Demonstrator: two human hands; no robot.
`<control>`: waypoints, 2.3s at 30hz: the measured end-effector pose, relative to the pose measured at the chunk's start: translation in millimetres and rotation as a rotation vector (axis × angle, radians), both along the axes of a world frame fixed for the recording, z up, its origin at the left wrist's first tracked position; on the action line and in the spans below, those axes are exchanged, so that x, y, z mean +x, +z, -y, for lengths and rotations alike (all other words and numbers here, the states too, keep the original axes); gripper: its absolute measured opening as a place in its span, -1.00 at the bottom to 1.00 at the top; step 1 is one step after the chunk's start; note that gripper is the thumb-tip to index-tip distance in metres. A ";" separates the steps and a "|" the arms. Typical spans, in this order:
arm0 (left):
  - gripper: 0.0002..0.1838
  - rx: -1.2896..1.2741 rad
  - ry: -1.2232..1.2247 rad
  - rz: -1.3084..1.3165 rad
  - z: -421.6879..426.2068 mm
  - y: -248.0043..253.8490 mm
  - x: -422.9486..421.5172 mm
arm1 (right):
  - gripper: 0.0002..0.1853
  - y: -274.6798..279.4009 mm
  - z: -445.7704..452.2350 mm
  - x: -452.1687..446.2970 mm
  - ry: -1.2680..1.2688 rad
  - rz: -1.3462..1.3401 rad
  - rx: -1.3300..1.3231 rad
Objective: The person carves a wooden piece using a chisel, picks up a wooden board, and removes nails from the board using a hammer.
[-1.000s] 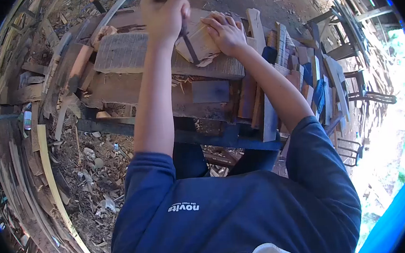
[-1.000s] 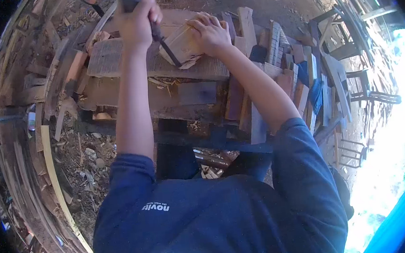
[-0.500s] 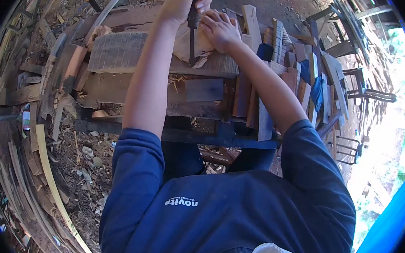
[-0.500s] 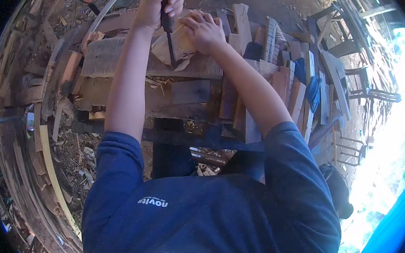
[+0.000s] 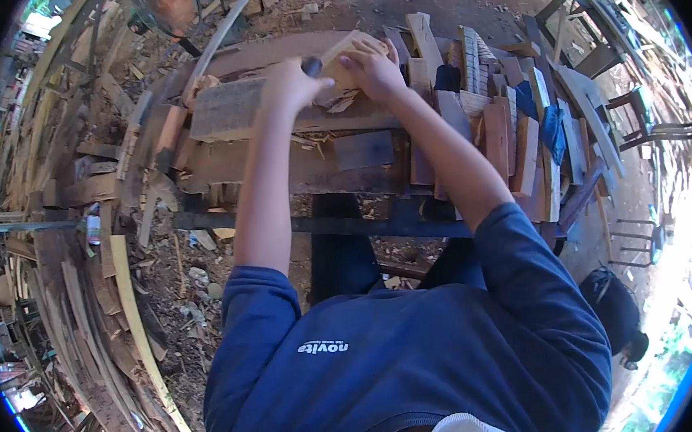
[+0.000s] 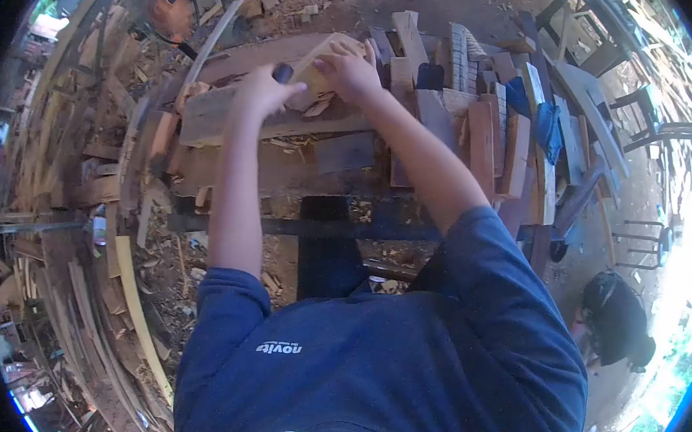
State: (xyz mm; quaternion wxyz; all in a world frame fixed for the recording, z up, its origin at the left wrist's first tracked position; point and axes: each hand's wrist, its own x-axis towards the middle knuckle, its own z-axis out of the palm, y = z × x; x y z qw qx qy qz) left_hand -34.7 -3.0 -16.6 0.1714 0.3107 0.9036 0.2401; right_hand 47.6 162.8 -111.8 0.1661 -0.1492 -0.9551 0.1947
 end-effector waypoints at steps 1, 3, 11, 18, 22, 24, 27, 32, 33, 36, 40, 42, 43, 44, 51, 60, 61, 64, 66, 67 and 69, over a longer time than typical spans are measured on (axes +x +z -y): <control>-0.56 -0.011 0.000 -0.068 1.2 -30.3 -7.7 | -0.51 -2.6 16.9 11.9 -0.063 -0.113 -0.016; -0.53 0.154 0.139 -0.010 6.5 -51.9 -3.0 | -0.42 -4.0 46.3 32.6 -0.140 -0.236 -0.048; -0.58 0.291 0.226 -0.108 5.4 -86.7 -4.8 | -0.04 -0.3 75.5 54.2 -0.251 -0.150 0.039; -0.51 0.197 0.279 0.178 2.8 -84.0 -14.2 | -0.12 4.9 81.6 54.8 -0.299 -0.077 -0.007; -0.48 0.102 0.301 0.016 0.7 -77.0 -3.8 | -0.12 2.0 83.5 54.6 -0.285 -0.121 -0.034; -0.48 0.097 0.310 0.010 -0.9 -78.0 -5.3 | -0.12 -1.4 84.9 51.2 -0.296 -0.101 -0.015; -0.48 0.080 0.316 0.003 -0.6 -76.7 -3.6 | -0.15 -3.9 84.9 48.5 -0.302 -0.074 0.001; -0.42 0.100 0.289 -0.044 0.5 -81.0 -3.2 | -0.37 -0.7 61.7 64.5 -0.091 -0.084 0.005; -0.39 0.129 0.280 -0.102 0.5 -84.7 -4.3 | -0.37 -4.3 51.6 71.5 -0.090 -0.083 0.007; -0.35 0.213 0.293 -0.037 -2.9 -90.1 -9.7 | -0.47 -11.6 13.3 86.4 0.261 -0.119 -0.122; -0.38 0.212 0.242 0.192 -3.8 -90.2 -21.5 | -0.54 -5.9 17.7 97.7 0.146 -0.127 -0.245; -0.39 0.209 0.245 0.190 -3.1 -80.9 -15.3 | -0.54 16.7 52.0 102.0 0.030 -0.139 -0.214; -0.40 0.198 0.246 0.185 -2.0 -80.1 -13.9 | -0.53 21.3 60.8 101.6 -0.088 -0.154 -0.189; -0.40 0.196 0.251 0.188 -1.6 -79.6 -12.3 | -0.49 -3.1 62.9 90.7 -0.133 -0.254 -0.014; -0.44 0.263 0.257 0.151 1.1 -78.2 -6.8 | -0.75 -21.3 59.2 94.2 0.036 -0.173 -0.264; -0.59 0.369 0.180 0.285 17.0 -97.5 -24.8 | -0.19 27.5 30.3 112.2 0.117 -0.060 -0.169; -0.65 0.393 0.162 0.319 19.4 -95.5 -25.3 | -0.09 27.0 21.5 102.6 0.096 -0.107 -0.077; -0.72 0.535 0.239 0.427 32.4 -89.5 -15.2 | 0.00 19.1 19.8 81.7 0.197 -0.041 0.206; -0.72 0.563 0.260 0.418 34.1 -89.6 -11.7 | -0.05 11.8 26.2 73.5 0.222 -0.062 0.321; -0.73 0.590 0.281 0.410 35.2 -92.6 -11.5 | -0.05 7.3 26.9 71.9 0.226 -0.060 0.321; -0.72 0.609 0.308 0.423 33.9 -98.8 -14.3 | -0.19 2.6 31.7 72.7 0.181 -0.091 0.347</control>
